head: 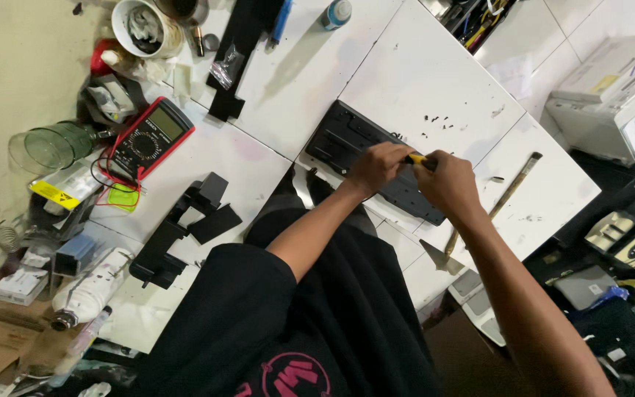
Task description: The person uses a screwdriver to remove screws from the back of a black electronic device placed on a white table. They systematically unscrew fasteners and place them on the table while working in a cluttered workshop environment.
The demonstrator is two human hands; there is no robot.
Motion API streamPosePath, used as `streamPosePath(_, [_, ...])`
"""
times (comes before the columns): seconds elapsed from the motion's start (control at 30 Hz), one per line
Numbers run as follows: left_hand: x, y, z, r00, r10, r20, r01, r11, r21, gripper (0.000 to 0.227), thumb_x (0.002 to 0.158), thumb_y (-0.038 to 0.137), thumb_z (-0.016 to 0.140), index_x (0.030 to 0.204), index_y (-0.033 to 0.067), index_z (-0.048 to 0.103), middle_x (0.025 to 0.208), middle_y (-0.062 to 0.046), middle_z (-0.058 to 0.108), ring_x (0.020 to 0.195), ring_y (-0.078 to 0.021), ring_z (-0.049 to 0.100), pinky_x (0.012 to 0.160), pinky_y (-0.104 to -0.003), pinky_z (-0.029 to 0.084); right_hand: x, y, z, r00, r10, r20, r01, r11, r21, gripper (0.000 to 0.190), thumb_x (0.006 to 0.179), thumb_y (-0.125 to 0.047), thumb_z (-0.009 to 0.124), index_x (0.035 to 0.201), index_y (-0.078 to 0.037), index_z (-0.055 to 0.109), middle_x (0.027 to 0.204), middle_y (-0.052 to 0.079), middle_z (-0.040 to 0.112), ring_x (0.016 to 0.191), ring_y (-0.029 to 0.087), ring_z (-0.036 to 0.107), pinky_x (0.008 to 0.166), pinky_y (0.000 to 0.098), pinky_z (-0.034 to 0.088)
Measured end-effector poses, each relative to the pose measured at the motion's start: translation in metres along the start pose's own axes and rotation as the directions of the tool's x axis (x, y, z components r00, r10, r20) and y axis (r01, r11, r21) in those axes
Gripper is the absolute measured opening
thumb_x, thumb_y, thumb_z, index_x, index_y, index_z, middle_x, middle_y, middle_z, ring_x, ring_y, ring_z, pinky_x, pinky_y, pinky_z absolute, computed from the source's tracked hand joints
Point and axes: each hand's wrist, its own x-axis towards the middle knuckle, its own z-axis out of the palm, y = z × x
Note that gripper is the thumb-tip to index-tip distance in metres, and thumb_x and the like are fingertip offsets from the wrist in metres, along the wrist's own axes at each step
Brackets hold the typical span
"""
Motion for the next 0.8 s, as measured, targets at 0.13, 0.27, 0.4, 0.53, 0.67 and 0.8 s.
streamPosePath(0.13, [0.005,0.005,-0.019,0.999,0.051,0.017,-0.052,0.992,0.118,0.015,0.104,0.021,0.07,0.116,0.0122,0.074,0.102,-0.008,0.078,0.089,-0.0268,0.077,0.077,-0.038,0.064,-0.023,-0.051,-0.039,0.973,-0.194,0.124,0.229,0.873,-0.43,0.038,0.101,-0.008,0.068,0.138,-0.01,0.075,0.111,0.026,0.075,0.104,0.045,0.076,0.076,0.0572,0.069])
streamPosePath(0.27, [-0.012,-0.004,-0.03,1.0,-0.001,0.017,0.001,1.0,0.029,0.012,0.101,0.015,0.074,0.113,0.0111,0.075,0.104,-0.007,0.078,0.095,-0.0264,0.077,0.084,-0.035,0.064,-0.022,-0.035,-0.006,0.943,-0.295,0.155,0.332,0.786,-0.522,0.037,0.1,-0.012,0.068,0.137,-0.014,0.074,0.102,0.021,0.074,0.09,0.038,0.079,0.066,0.0514,0.068])
streamPosePath(0.4, [-0.04,-0.037,-0.03,0.994,-0.105,-0.037,0.109,0.989,0.098,0.017,0.102,0.023,0.074,0.114,0.01,0.075,0.104,-0.004,0.074,0.097,-0.0236,0.076,0.088,-0.035,0.063,-0.025,-0.033,0.007,0.995,0.047,0.083,-0.04,0.996,-0.08,0.036,0.106,-0.024,0.066,0.138,-0.012,0.077,0.097,0.03,0.078,0.083,0.05,0.078,0.072,0.0586,0.065])
streamPosePath(0.53, [-0.048,-0.027,-0.009,1.0,0.017,0.016,-0.018,0.996,0.093,0.032,0.095,0.019,0.079,0.126,0.0136,0.073,0.107,-0.005,0.07,0.101,-0.0258,0.072,0.089,-0.037,0.062,-0.022,-0.01,0.052,0.964,0.255,0.071,-0.263,0.954,0.143,0.037,0.104,-0.038,0.069,0.133,-0.019,0.08,0.098,0.026,0.079,0.091,0.049,0.077,0.073,0.0613,0.062])
streamPosePath(0.67, [-0.027,-0.016,0.011,0.996,0.076,-0.043,-0.069,0.989,0.132,0.012,0.097,0.021,0.076,0.106,0.0128,0.077,0.09,-0.001,0.064,0.084,-0.0231,0.07,0.076,-0.033,0.061,-0.019,-0.001,0.034,0.925,0.318,0.208,-0.377,0.834,0.402,0.046,0.105,-0.043,0.065,0.133,-0.009,0.077,0.082,0.017,0.078,0.064,0.026,0.074,0.055,0.0442,0.058])
streamPosePath(0.8, [-0.017,0.001,-0.008,0.991,0.035,-0.129,-0.01,0.982,0.188,0.009,0.09,0.012,0.08,0.099,0.0135,0.078,0.082,-0.002,0.064,0.079,-0.0239,0.071,0.069,-0.034,0.06,-0.04,-0.036,-0.009,0.992,-0.105,0.075,0.102,0.994,0.044,0.058,0.089,-0.014,0.083,0.143,-0.004,0.063,0.125,0.033,0.064,0.102,0.055,0.072,0.073,0.0625,0.063])
